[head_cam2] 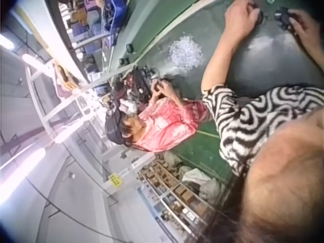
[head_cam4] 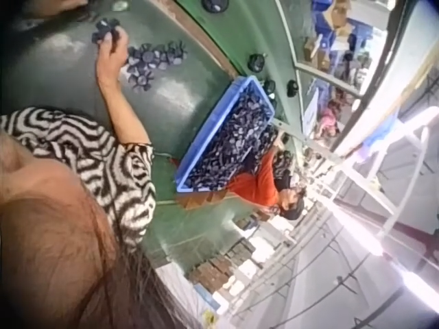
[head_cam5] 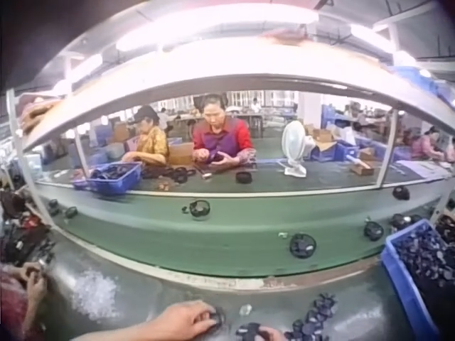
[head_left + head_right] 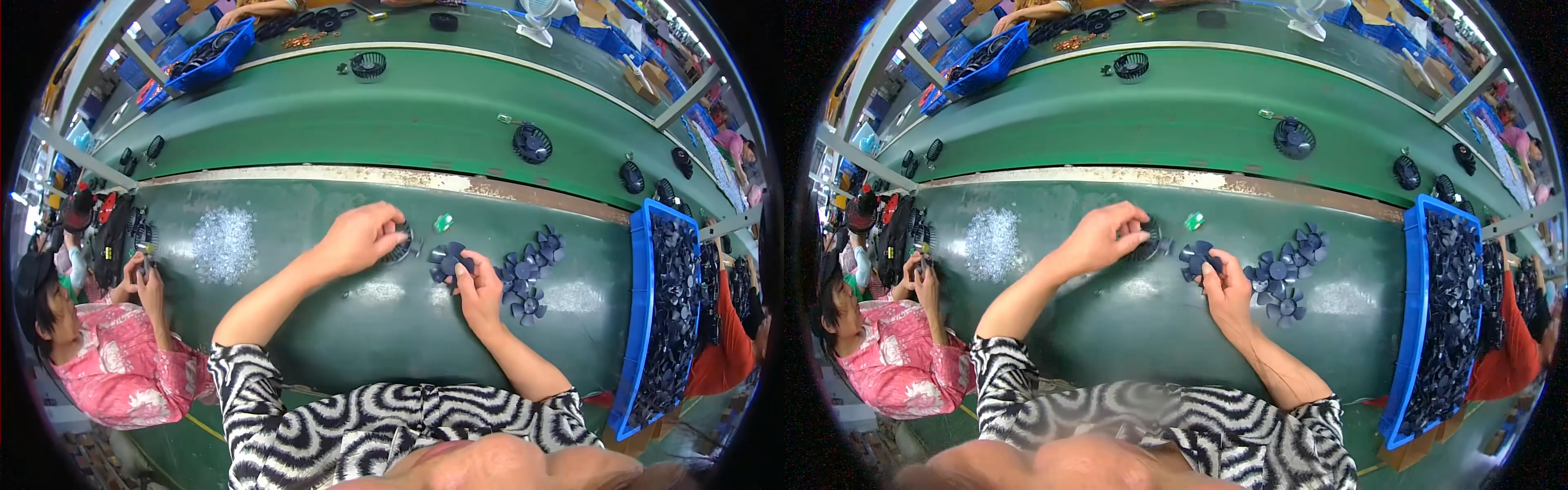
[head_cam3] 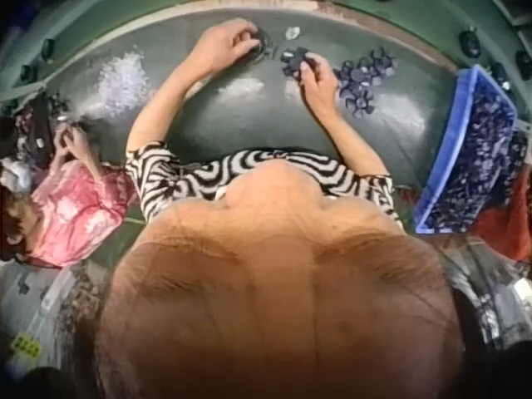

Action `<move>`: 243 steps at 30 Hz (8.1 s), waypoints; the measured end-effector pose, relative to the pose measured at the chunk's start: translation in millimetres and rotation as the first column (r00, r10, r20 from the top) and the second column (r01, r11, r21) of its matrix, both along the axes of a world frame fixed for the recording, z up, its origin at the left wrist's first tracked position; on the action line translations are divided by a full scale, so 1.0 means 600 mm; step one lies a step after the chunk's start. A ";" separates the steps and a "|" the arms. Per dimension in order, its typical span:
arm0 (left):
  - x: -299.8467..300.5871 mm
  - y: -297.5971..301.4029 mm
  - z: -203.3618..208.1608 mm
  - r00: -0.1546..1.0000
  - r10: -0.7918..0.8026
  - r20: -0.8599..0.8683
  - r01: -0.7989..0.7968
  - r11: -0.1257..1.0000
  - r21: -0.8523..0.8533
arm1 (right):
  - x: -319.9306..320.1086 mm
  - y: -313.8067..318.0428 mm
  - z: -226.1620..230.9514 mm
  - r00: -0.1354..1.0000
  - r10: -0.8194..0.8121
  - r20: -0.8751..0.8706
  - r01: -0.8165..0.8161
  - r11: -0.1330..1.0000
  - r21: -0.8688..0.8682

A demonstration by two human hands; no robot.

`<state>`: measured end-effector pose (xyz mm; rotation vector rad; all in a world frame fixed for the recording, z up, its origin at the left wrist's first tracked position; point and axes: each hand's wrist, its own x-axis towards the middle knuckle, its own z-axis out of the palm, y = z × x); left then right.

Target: The person assembles mini fans along an assembly line by taking fan housings and fan blades, inserting the blades into the housings by hand, and placing the assembled fans onto the conveyor belt.

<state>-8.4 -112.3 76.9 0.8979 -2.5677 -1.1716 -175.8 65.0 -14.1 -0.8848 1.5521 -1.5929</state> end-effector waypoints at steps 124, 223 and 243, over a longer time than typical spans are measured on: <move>0.057 0.129 -0.105 0.898 0.374 -0.230 -0.438 0.807 -0.396 | -0.143 0.029 0.142 0.514 0.241 -0.823 0.042 0.951 0.305; -0.204 0.403 -0.075 0.789 -0.584 -0.188 0.557 0.810 -0.182 | 0.013 -0.203 -0.027 0.552 -0.118 -0.826 -0.129 0.966 -0.224; -0.212 0.404 -0.118 0.685 -0.596 -0.419 0.444 0.798 -0.408 | 0.013 -0.194 -0.015 0.628 -0.017 -0.778 -0.122 0.985 -0.120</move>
